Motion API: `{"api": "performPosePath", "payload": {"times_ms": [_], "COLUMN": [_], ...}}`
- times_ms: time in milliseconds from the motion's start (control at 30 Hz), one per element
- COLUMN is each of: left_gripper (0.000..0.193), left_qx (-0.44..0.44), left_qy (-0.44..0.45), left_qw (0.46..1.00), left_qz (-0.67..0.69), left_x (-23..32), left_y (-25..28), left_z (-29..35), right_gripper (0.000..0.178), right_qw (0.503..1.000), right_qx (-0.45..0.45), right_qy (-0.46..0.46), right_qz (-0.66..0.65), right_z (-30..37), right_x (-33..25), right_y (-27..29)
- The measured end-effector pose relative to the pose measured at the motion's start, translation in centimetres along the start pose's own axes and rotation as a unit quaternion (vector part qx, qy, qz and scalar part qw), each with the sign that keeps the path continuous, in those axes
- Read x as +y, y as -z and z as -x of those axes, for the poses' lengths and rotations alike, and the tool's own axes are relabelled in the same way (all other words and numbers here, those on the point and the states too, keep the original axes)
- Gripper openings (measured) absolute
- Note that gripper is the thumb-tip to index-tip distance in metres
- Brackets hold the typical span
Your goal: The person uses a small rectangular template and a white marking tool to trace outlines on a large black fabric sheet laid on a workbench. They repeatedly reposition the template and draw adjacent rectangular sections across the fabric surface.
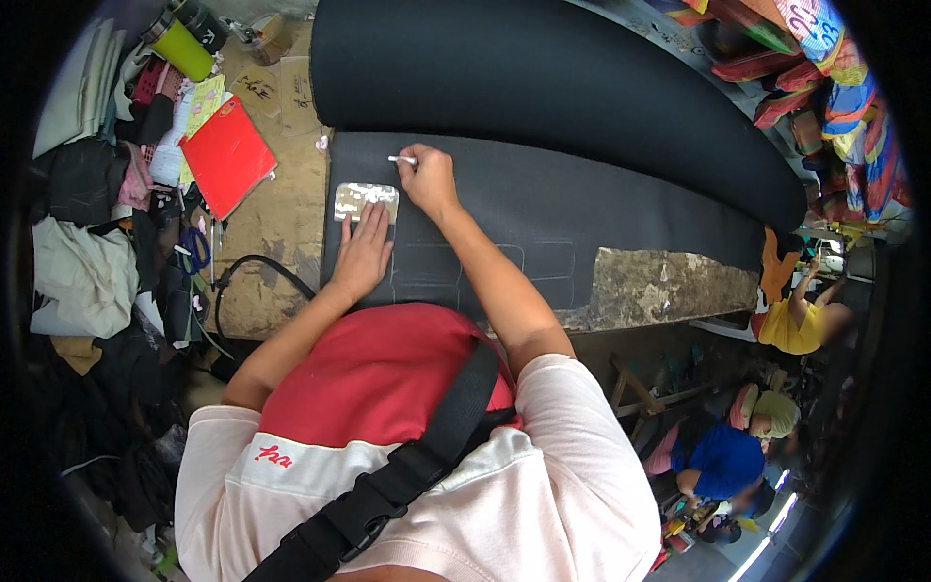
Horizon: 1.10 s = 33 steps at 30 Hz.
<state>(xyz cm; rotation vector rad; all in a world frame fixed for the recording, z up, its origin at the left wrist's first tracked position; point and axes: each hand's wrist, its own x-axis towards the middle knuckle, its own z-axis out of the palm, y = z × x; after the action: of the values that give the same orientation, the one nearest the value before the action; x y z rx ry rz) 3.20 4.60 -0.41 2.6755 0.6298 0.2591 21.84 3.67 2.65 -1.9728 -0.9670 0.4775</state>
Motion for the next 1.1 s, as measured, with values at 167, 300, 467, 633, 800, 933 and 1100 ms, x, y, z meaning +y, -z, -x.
{"api": "performPosePath", "payload": {"times_ms": [167,300,467,633,800,933,1100], "left_gripper": [0.053,0.062,0.053,0.045,0.048,0.04,0.03], "left_qx": [0.024,0.122,0.215,0.29,-0.113,-0.102,0.054], "left_qy": [0.039,0.072,0.042,0.22,0.419,0.387,0.206], "left_qw": [0.992,0.978,0.951,0.924,0.697,0.474,0.876], "left_qz": [0.12,0.157,0.217,0.116,0.571,0.784,0.434], "left_x": [-0.8,-2.1,-2.8,-7.2,-9.7,-8.8,-7.1], "left_y": [1.0,0.9,1.8,3.9,4.5,3.4,-0.1], "left_z": [1.2,-0.6,-1.9,-7.3,-10.1,-9.8,-10.1], "right_gripper": [0.012,0.033,0.044,0.043,0.044,0.046,0.046], "right_qw": [0.998,0.98,0.994,0.976,0.968,0.963,0.957], "right_qx": [-0.019,-0.073,-0.095,-0.072,-0.051,-0.059,-0.075], "right_qy": [0.04,0.183,0.006,-0.096,-0.129,-0.113,-0.111], "right_qz": [-0.04,0.019,-0.054,-0.182,-0.21,-0.238,-0.258], "right_z": [2.8,4.8,4.7,2.0,1.9,2.0,1.8], "right_x": [1.3,0.9,0.7,3.5,5.8,6.5,6.9], "right_y": [-1.4,-1.2,-0.9,1.4,1.8,1.7,2.0]}}
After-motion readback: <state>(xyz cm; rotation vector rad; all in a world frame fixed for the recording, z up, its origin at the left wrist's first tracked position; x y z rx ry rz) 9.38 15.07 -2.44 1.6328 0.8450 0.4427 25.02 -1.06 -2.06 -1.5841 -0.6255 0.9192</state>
